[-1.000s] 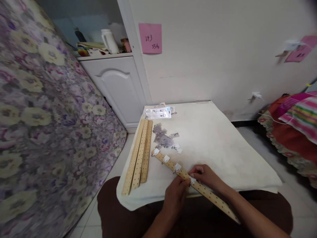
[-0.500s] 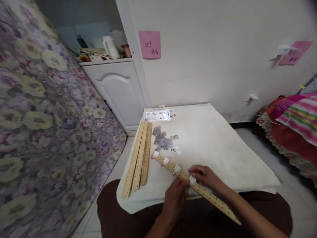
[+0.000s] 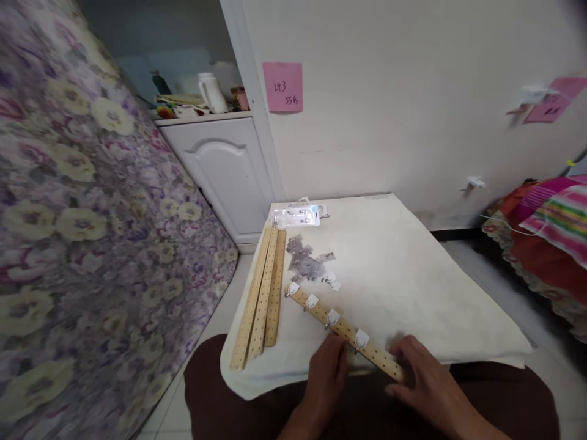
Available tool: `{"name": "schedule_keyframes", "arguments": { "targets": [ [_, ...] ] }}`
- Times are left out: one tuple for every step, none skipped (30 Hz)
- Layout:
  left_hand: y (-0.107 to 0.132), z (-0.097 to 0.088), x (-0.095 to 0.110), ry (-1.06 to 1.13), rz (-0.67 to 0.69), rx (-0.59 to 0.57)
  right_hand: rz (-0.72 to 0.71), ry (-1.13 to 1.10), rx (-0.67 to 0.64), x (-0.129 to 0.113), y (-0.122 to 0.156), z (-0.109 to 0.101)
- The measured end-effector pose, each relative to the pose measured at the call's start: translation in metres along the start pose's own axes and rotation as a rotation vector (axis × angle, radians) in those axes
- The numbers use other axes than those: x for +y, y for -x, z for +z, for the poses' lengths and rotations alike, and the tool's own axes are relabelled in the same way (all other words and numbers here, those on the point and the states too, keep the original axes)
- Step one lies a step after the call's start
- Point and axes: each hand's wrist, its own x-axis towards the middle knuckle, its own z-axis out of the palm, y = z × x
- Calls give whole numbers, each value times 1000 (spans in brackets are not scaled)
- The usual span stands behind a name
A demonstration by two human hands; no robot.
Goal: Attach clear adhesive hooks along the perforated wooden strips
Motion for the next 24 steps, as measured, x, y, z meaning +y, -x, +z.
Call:
{"name": "schedule_keyframes", "arguments": {
  "targets": [
    [0,0,0,-1,-1,1,-17,21,23,0,4,4],
    [0,0,-1,-1,-2,1,-33,37,45,1,7,7],
    [0,0,-1,0,-1,3,-49,49,64,1,9,10],
    [0,0,-2,1,0,5,-61,57,79,2,9,13],
    [1,0,-2,1,-2,8,-68,63,87,2,9,15],
    [1,0,-2,2,-5,10,-73,66,89,2,9,16],
    [1,0,-2,3,-7,10,-76,68,88,1,8,17],
    [1,-1,-2,6,-8,9,-78,69,87,1,7,18],
    [1,-1,-1,11,-8,7,-80,69,88,0,6,18],
    [1,-1,-1,18,-7,5,-86,70,91,0,6,17],
    [1,-2,0,25,-7,4,-93,69,96,-1,5,17],
    [1,-2,0,31,-6,3,-97,69,99,-1,4,15],
    [1,-2,0,36,-5,0,-97,72,97,-2,3,14],
    [1,-3,0,38,-5,-4,-95,77,91,-2,1,12],
    [1,-2,0,37,-6,-10,-94,83,83,-2,-1,10],
    [1,-2,-1,34,-10,-15,-93,89,76,-2,-4,7],
    [1,-2,-2,28,-16,-16,-93,96,71,-1,-6,5],
    [1,-1,-3,22,-22,-15,-97,101,69,0,-9,2],
    [1,-1,-3,15,-27,-12,-104,104,69,1,-12,-1],
    [1,0,-4,9,-30,-8,-113,106,68,2,-15,-3],
    [1,0,-5,5,-32,-5,-119,106,66,3,-17,-5],
    [2,0,-5,1,-34,-5,-125,105,62,5,-19,-7],
    [2,0,-4,-2,-36,-7,-131,102,61,6,-21,-8],
    [2,0,-4,-7,-36,-10,-136,98,61,8,-23,-10]
  ]
}}
